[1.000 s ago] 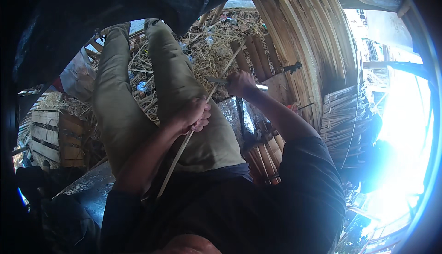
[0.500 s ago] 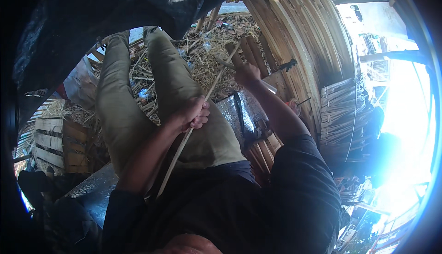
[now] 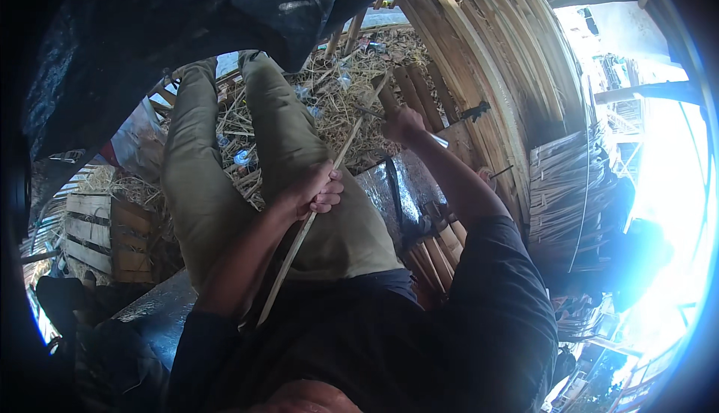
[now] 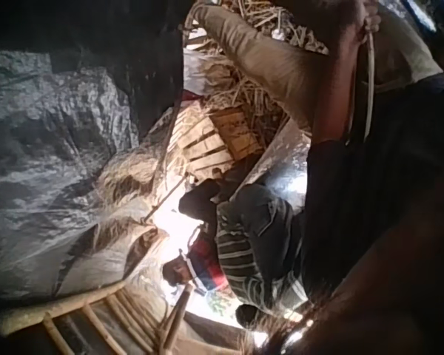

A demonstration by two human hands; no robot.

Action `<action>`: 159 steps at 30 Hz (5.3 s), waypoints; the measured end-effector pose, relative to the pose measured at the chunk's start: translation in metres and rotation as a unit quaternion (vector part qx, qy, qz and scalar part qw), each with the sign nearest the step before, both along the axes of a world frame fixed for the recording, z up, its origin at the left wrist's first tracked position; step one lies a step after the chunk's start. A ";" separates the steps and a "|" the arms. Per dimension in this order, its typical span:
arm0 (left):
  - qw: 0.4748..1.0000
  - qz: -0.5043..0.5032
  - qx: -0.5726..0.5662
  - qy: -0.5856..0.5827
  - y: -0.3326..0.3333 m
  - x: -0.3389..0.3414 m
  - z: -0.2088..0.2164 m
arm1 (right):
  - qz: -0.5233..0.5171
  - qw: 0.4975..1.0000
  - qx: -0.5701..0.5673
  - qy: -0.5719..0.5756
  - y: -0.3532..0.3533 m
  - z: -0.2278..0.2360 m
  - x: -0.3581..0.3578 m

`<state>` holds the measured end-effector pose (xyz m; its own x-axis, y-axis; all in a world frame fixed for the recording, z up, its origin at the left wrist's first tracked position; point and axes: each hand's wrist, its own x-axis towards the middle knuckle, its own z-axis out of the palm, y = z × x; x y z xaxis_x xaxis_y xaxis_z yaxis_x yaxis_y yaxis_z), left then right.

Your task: The person holds a thin bamboo slat and repeatedly shaves its surface using a small blade held in the right hand.

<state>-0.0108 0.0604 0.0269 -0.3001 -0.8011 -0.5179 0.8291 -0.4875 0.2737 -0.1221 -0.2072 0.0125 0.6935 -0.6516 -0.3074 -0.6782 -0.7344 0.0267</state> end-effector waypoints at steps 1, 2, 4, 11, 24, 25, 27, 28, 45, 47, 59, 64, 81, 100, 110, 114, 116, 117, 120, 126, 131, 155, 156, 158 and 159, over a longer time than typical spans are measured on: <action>1.000 0.006 0.005 0.020 0.003 0.001 -0.003 | 0.001 1.000 0.023 -0.002 0.008 0.000 0.004; 1.000 0.010 0.010 0.021 0.005 0.000 -0.002 | 0.005 1.000 0.028 -0.001 0.022 0.003 0.005; 1.000 -0.005 0.003 -0.011 0.008 -0.004 0.000 | 0.117 0.990 0.064 -0.041 0.043 0.009 0.006; 1.000 -0.010 0.020 -0.012 0.002 -0.002 0.004 | -0.016 0.998 0.019 0.050 -0.014 -0.003 0.012; 0.999 -0.017 0.031 -0.014 0.007 0.003 0.009 | 0.072 0.982 0.012 0.174 -0.027 0.004 0.026; 1.000 -0.015 0.027 -0.004 0.008 0.004 0.009 | 0.072 0.982 0.015 0.175 -0.018 0.002 0.023; 0.999 -0.012 0.034 0.011 0.006 0.009 0.010 | 0.124 0.991 0.038 0.038 -0.009 -0.006 0.018; 0.999 -0.013 0.039 0.025 0.006 0.007 0.014 | 0.119 0.991 0.041 0.040 -0.023 -0.010 0.015; 0.994 -0.002 0.047 0.096 0.003 0.013 0.006 | 0.143 0.987 0.067 0.006 -0.042 0.011 0.020; 0.995 -0.009 0.050 0.089 0.001 0.013 0.009 | 0.156 0.979 0.106 -0.075 -0.047 0.006 0.010; 0.995 -0.011 0.065 0.069 -0.006 0.013 0.008 | 0.286 0.955 -0.073 0.025 -0.068 -0.011 0.015; 0.996 -0.017 0.052 0.071 0.000 0.010 0.005 | 0.395 0.911 -0.114 -0.037 -0.053 -0.010 0.014; 0.997 -0.019 0.065 0.040 0.002 0.006 0.010 | 0.270 0.953 -0.129 0.033 -0.096 -0.020 0.002; 0.986 0.000 0.035 -0.161 -0.001 -0.006 0.021 | -0.217 0.957 0.187 -0.050 -0.078 -0.004 0.029; 0.982 -0.022 -0.002 -0.186 0.008 -0.007 0.019 | -0.204 0.956 0.200 -0.059 -0.060 -0.011 0.011; 0.987 -0.025 0.009 -0.156 0.007 -0.005 0.021 | -0.233 0.944 0.204 -0.112 -0.065 -0.006 0.012; 0.990 -0.020 0.016 -0.141 0.007 -0.003 0.022 | -0.261 0.939 0.199 -0.104 -0.062 -0.007 0.016; 0.988 -0.029 0.013 -0.153 0.008 -0.002 0.022 | -0.265 0.934 0.219 -0.101 -0.058 -0.006 0.012; 0.986 -0.044 0.008 -0.159 0.010 -0.005 0.024 | -0.270 0.911 0.297 -0.089 -0.069 -0.001 0.003; 0.990 -0.039 0.016 -0.134 0.010 -0.006 0.023 | -0.272 0.921 0.278 -0.028 -0.056 -0.008 0.017; 0.990 -0.037 0.006 -0.133 0.011 -0.004 0.022 | -0.275 0.919 0.270 -0.078 -0.051 -0.012 0.006; 0.993 -0.018 -0.003 -0.117 0.012 -0.005 0.020 | -0.287 0.915 0.283 0.009 -0.010 0.011 0.023; 0.994 -0.020 -0.001 -0.108 0.011 -0.004 0.021 | -0.309 0.913 0.268 -0.006 -0.016 0.011 0.021; 0.995 -0.017 0.005 -0.096 0.011 -0.004 0.020 | -0.281 0.929 0.237 -0.033 0.005 0.015 0.021; 0.995 -0.016 -0.001 -0.101 0.009 -0.003 0.019 | -0.244 0.944 0.218 -0.037 0.012 0.014 0.016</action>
